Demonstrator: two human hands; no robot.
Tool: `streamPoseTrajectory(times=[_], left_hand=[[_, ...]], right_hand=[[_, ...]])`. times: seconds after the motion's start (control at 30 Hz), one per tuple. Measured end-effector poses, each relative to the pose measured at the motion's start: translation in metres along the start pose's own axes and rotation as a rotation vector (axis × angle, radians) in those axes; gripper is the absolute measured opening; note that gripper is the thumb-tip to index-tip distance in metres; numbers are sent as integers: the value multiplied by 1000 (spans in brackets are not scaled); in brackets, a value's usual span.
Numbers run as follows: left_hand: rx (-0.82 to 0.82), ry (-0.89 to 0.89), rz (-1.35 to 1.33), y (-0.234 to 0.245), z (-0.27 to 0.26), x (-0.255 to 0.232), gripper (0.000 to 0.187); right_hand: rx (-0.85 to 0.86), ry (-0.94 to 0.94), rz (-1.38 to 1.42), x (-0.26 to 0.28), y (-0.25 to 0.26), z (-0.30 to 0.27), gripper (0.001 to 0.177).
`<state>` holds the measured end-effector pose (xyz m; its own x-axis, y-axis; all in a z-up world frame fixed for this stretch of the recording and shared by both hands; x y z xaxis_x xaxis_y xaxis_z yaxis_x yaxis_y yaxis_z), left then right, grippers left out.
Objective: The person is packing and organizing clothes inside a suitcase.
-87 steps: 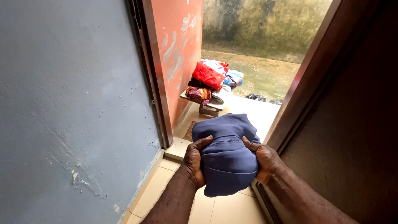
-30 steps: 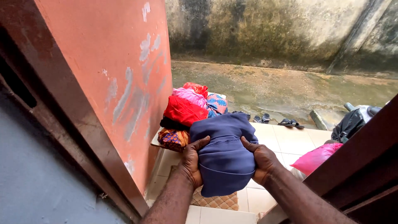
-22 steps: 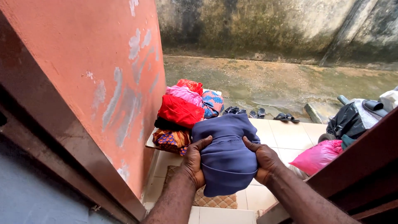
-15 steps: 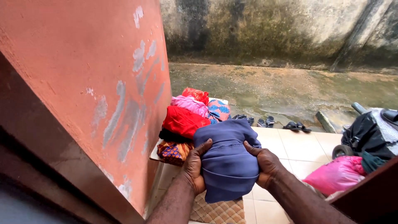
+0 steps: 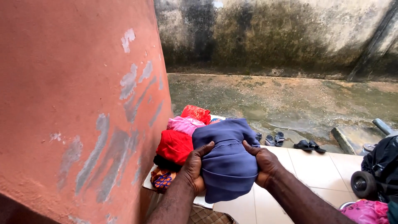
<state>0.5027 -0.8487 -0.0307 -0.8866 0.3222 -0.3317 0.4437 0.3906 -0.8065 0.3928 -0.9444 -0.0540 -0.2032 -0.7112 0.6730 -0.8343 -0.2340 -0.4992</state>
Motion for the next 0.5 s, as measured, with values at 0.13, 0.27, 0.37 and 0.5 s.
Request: streamPoseTrajectory(times=[0.13, 0.27, 0.37, 0.5], left_hand=[[-1, -120, 8, -8, 44, -19, 53], [28, -128, -41, -22, 66, -20, 46], [-3, -129, -49, -20, 85, -19, 44], [-63, -120, -26, -23, 97, -20, 45]], right_hand=[[0, 27, -13, 35, 9, 10, 44], [16, 71, 14, 56, 22, 23, 42], [-21, 65, -3, 64, 33, 31, 43], [-81, 89, -64, 77, 39, 31, 42]])
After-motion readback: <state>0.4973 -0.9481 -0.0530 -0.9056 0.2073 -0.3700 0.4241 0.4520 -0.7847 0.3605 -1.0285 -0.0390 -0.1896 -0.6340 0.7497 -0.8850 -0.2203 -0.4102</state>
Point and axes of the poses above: each hand's wrist, its own z-axis towards the middle knuckle, its own y-axis out of the back of the hand, x = y × z, the point moved 10 cm from there along z, towards the middle knuckle, and after that the axes turned 7 degrees about -z, right-handed, at the moved point
